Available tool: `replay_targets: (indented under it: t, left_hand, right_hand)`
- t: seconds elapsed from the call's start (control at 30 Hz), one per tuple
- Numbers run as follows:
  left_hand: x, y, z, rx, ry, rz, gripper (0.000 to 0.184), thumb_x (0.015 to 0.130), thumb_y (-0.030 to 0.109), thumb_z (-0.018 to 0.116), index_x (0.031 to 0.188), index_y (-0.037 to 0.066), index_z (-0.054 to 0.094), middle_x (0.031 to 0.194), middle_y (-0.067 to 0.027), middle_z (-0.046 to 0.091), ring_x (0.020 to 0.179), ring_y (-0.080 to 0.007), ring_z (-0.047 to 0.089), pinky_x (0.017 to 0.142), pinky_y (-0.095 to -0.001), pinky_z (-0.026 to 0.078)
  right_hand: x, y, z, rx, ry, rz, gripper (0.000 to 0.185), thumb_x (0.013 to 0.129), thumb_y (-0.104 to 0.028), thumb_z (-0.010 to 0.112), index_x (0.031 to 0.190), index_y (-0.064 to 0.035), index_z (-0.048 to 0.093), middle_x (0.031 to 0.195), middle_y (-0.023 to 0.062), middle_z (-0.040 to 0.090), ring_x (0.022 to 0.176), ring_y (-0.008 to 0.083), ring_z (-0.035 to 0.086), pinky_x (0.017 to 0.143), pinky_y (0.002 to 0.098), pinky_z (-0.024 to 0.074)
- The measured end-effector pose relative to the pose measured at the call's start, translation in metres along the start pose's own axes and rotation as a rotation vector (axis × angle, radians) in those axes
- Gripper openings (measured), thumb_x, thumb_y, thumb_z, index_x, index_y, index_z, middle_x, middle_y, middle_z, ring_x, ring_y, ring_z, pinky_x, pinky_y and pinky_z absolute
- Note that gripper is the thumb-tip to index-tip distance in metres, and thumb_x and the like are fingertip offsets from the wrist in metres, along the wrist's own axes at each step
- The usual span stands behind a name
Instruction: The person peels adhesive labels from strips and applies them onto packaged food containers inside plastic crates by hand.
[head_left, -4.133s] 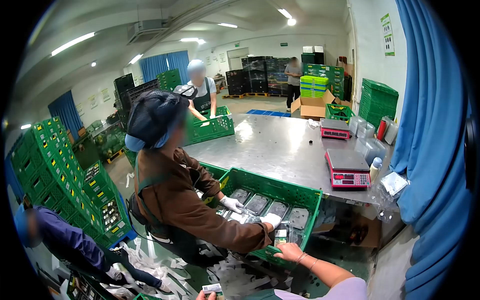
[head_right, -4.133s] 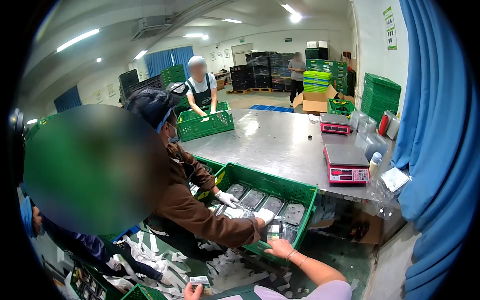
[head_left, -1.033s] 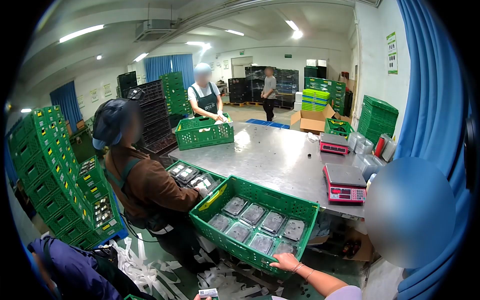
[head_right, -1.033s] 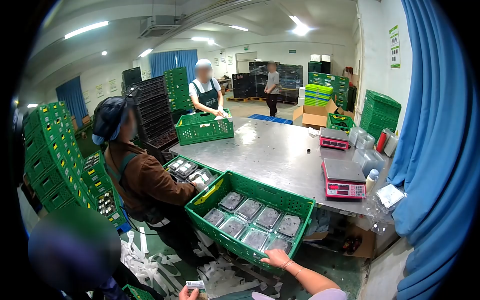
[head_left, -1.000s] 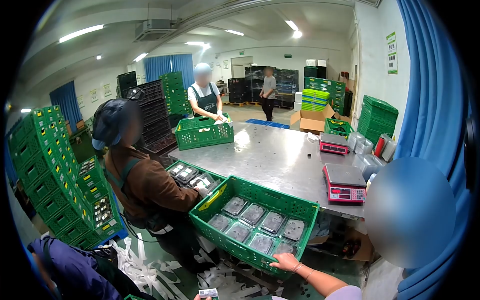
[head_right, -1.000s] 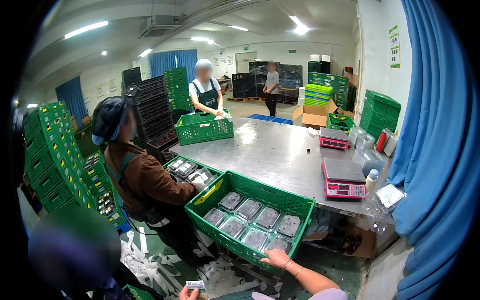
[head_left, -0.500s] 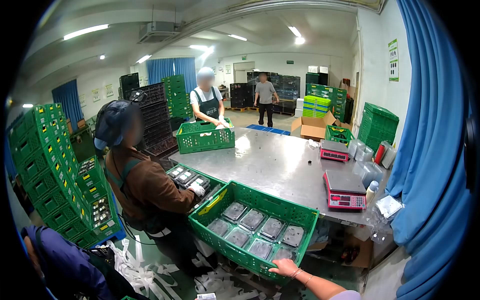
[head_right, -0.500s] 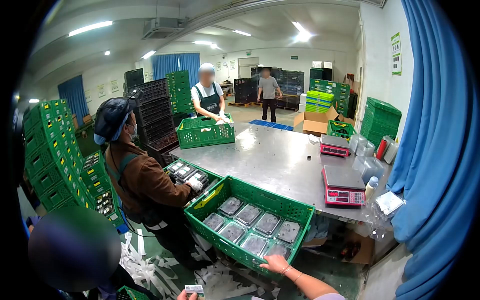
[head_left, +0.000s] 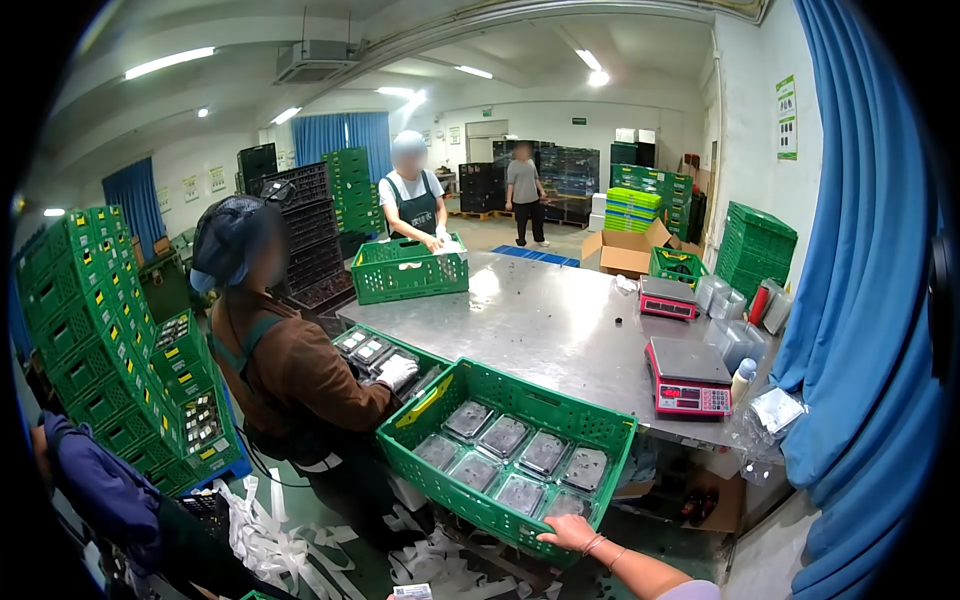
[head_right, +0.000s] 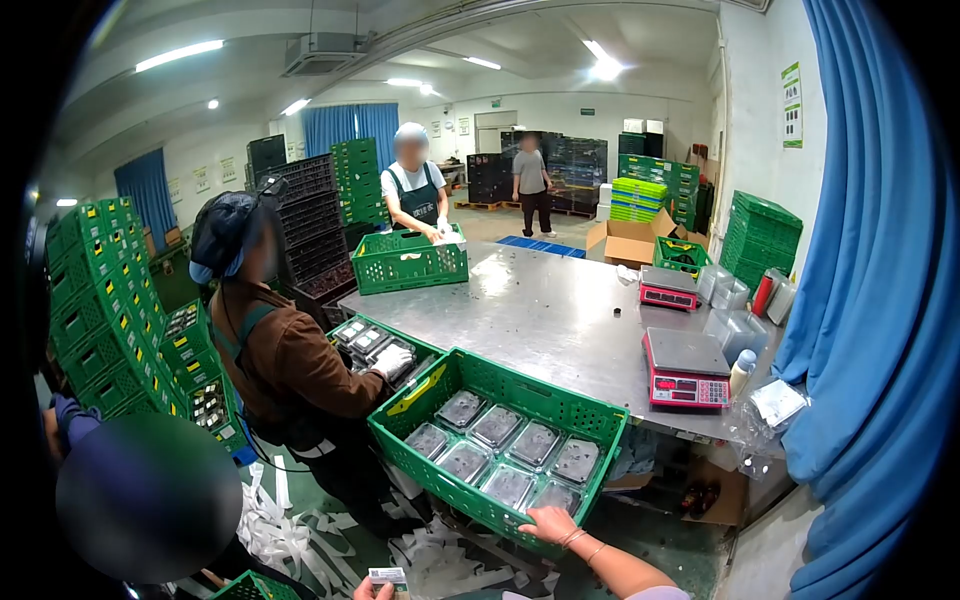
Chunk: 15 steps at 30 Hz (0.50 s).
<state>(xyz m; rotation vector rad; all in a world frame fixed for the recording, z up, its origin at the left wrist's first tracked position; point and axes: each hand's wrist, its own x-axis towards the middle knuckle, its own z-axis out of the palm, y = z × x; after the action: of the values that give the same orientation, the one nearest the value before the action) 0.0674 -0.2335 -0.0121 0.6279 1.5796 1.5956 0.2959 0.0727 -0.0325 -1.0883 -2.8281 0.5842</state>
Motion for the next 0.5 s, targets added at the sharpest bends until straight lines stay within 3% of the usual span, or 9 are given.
replay_targets:
  t: [0.43,0.5]
  left_hand:
    - [-0.005,-0.004,-0.004,-0.011,0.0,-0.001,0.025,0.082,0.008,0.059,0.106,0.002,0.052,0.089,-0.004,0.056,0.074,-0.0101,0.05,0.063,-0.0249,0.043]
    - [-0.006,-0.006,-0.002,-0.008,0.0,-0.002,0.025,0.082,0.008,0.059,0.106,0.002,0.052,0.089,-0.0041,0.056,0.074,-0.0102,0.05,0.063,-0.025,0.043]
  right_hand:
    - [0.002,0.003,0.003,-0.019,-0.01,-0.001,0.04,0.077,-0.046,0.053,0.09,-0.008,0.058,0.079,0.0179,0.061,0.077,0.0368,0.058,0.067,0.0457,0.0458]
    - [0.004,0.01,0.01,-0.032,0.004,-0.023,0.045,0.078,-0.052,0.051,0.09,-0.0089,0.056,0.073,0.0185,0.06,0.073,0.0372,0.058,0.064,0.0463,0.0459]
